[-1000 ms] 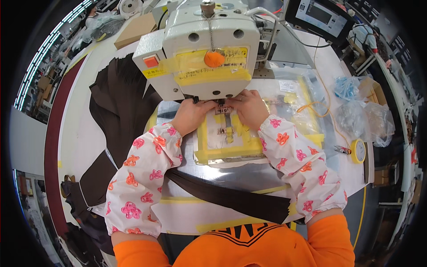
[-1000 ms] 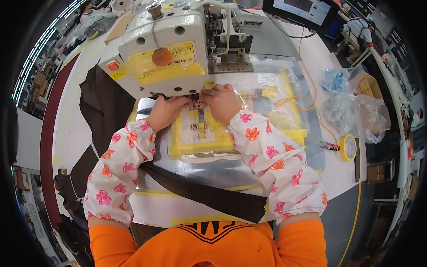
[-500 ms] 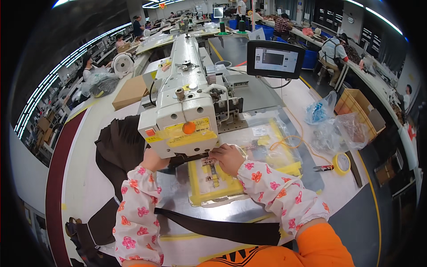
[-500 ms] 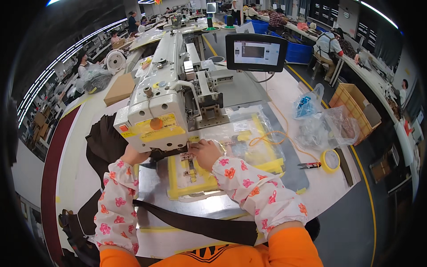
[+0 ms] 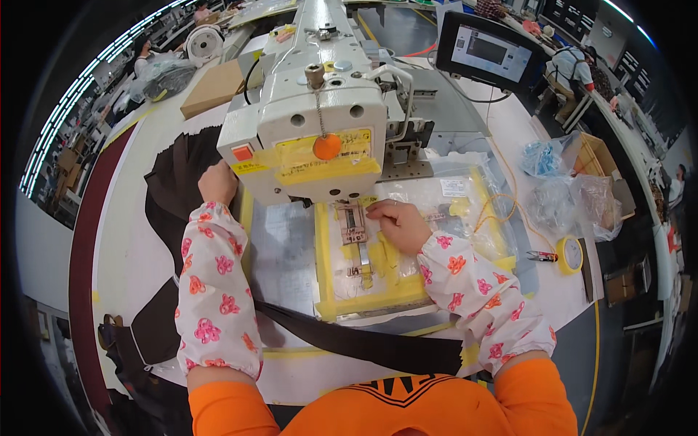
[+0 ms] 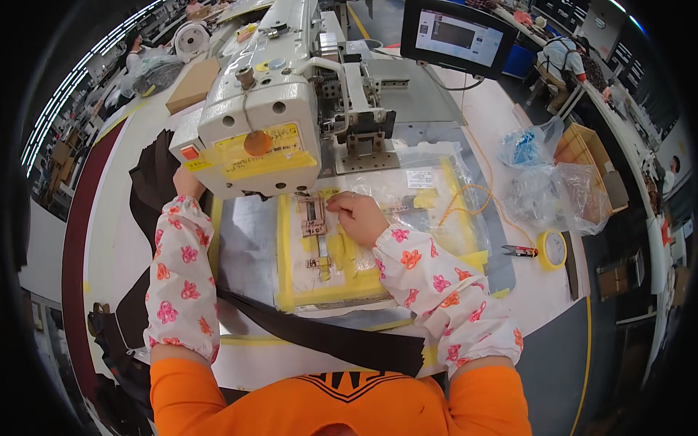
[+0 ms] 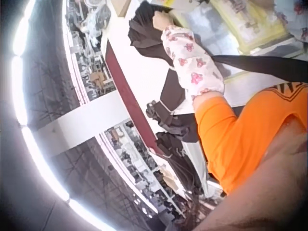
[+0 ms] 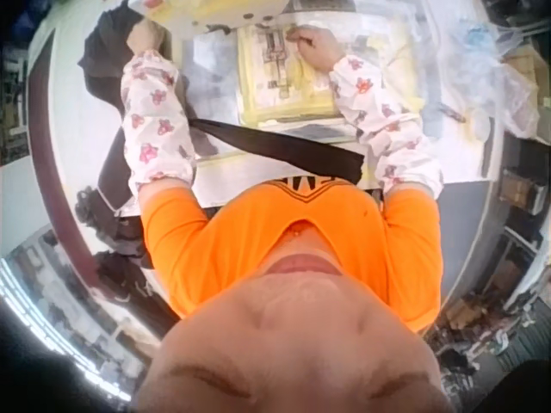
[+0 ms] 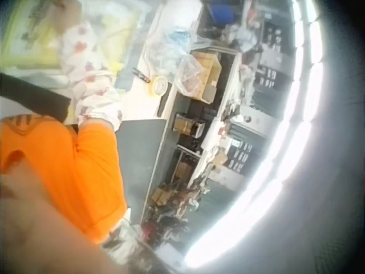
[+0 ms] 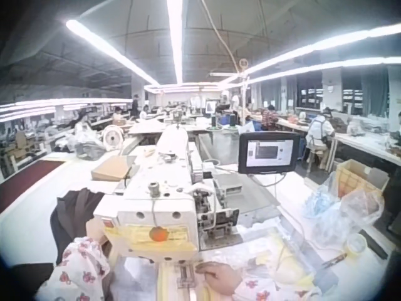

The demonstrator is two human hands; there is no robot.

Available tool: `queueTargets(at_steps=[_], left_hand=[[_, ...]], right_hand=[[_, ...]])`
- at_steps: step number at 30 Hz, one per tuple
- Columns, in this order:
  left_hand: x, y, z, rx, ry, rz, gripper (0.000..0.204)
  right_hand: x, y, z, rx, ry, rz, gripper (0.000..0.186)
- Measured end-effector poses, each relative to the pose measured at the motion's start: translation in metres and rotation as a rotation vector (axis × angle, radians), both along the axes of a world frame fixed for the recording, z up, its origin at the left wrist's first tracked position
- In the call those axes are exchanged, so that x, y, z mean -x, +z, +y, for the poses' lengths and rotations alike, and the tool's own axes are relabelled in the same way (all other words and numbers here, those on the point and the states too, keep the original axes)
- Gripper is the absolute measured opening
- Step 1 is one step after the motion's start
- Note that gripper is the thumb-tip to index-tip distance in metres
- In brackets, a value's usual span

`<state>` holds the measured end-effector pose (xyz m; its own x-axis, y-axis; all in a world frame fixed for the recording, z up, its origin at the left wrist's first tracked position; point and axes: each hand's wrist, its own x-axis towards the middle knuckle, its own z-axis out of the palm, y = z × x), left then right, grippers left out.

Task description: Sewing hardware and labels onto fabric or leather straps using an industrial sewing machine.

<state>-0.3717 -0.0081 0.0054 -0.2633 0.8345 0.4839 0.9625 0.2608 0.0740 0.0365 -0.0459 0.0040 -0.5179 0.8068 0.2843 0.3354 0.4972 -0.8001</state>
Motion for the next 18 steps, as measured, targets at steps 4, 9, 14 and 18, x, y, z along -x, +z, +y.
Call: queueTargets(at_steps=[4, 9, 14, 18], left_hand=[[0.016, 0.006, -0.008, 0.073, 0.151, -0.03, 0.022], [-0.039, 0.035, -0.055, -0.001, -0.398, 0.221, 0.025], [-0.19, 0.064, -0.157, 0.719, -1.005, -0.474, 0.021], [-0.216, 0.055, -0.178, 0.955, -1.141, -0.523, 0.023]], right_hand=[[-0.001, -0.002, -0.001, 0.022, 0.014, -0.01, 0.023], [0.004, -0.008, 0.002, 0.028, 0.046, -0.008, 0.019], [-0.009, -0.009, 0.007, -0.01, 0.047, -0.05, 0.02], [-0.006, -0.006, 0.007, 0.11, 0.086, -0.086, 0.023]])
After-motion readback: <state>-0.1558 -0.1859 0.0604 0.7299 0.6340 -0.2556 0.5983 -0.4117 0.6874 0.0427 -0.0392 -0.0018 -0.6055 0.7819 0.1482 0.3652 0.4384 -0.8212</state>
